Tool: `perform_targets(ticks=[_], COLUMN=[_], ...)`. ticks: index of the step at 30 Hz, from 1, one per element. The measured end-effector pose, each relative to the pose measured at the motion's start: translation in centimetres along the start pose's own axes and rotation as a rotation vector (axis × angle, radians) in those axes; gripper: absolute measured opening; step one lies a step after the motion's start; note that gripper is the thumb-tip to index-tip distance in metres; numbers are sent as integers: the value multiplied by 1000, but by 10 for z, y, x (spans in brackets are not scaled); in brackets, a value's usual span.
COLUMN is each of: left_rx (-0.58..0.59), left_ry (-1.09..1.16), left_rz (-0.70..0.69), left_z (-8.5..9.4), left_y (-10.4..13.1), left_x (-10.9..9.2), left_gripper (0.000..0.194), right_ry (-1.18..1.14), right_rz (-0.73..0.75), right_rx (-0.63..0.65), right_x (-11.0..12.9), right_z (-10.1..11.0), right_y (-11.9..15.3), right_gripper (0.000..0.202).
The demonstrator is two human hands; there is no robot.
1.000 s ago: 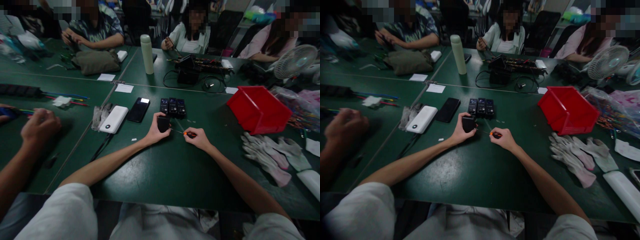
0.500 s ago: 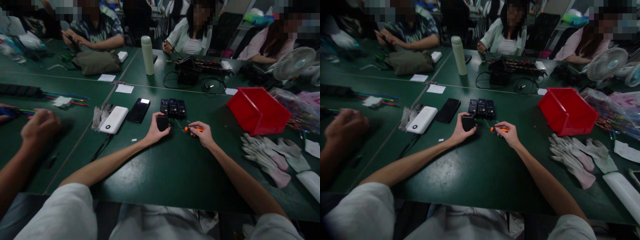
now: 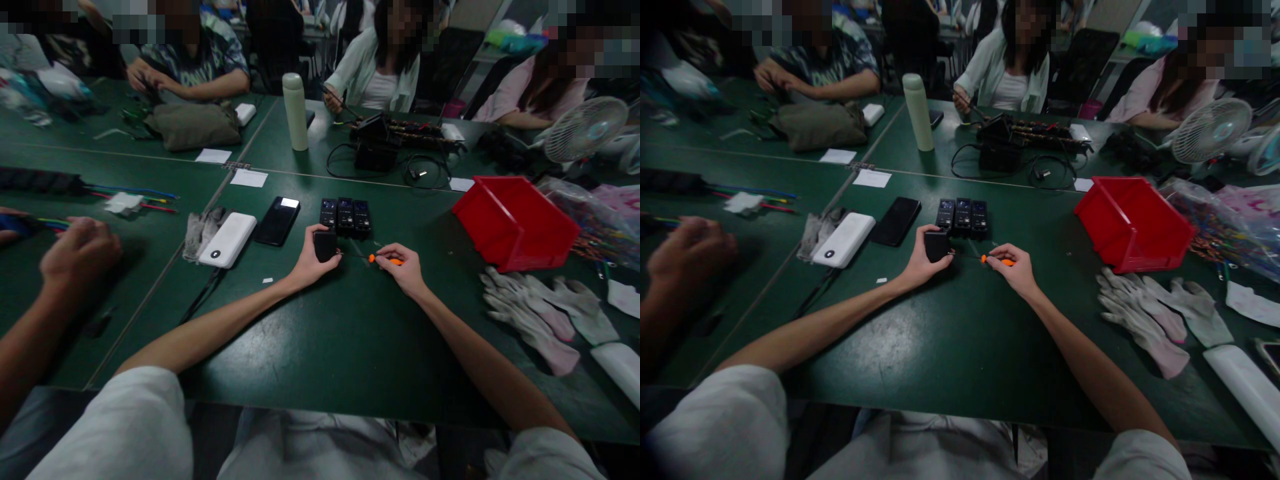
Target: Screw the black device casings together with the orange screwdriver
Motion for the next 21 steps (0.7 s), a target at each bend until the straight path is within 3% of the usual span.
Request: perform_targets(ticks=[3, 10, 21], left_rx=[-10, -29, -90], left_ry=[-3, -14, -138], left_rz=[2, 27, -15], left_z=[0, 1, 4], left_y=[0, -1, -3], left_x=[0, -2, -6], left_gripper=[62, 61, 61], right_ry=[8, -230, -90], right_rz=[27, -117, -37], right_rx=[-55, -65, -85], right_x=[-3, -16, -10], right_z=[3, 0, 3], right_y=[-1, -1, -1], right_gripper=[23, 22, 26])
Point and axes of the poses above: each hand's wrist, its own y-axis away from the middle knuckle, its own z-axis out of the back of the hand, x = y × z, the point moved 3 cm from there along -y, towards the middle knuckle, and after that the axes turned 9 degrees about -x, right-handed, at the moved point
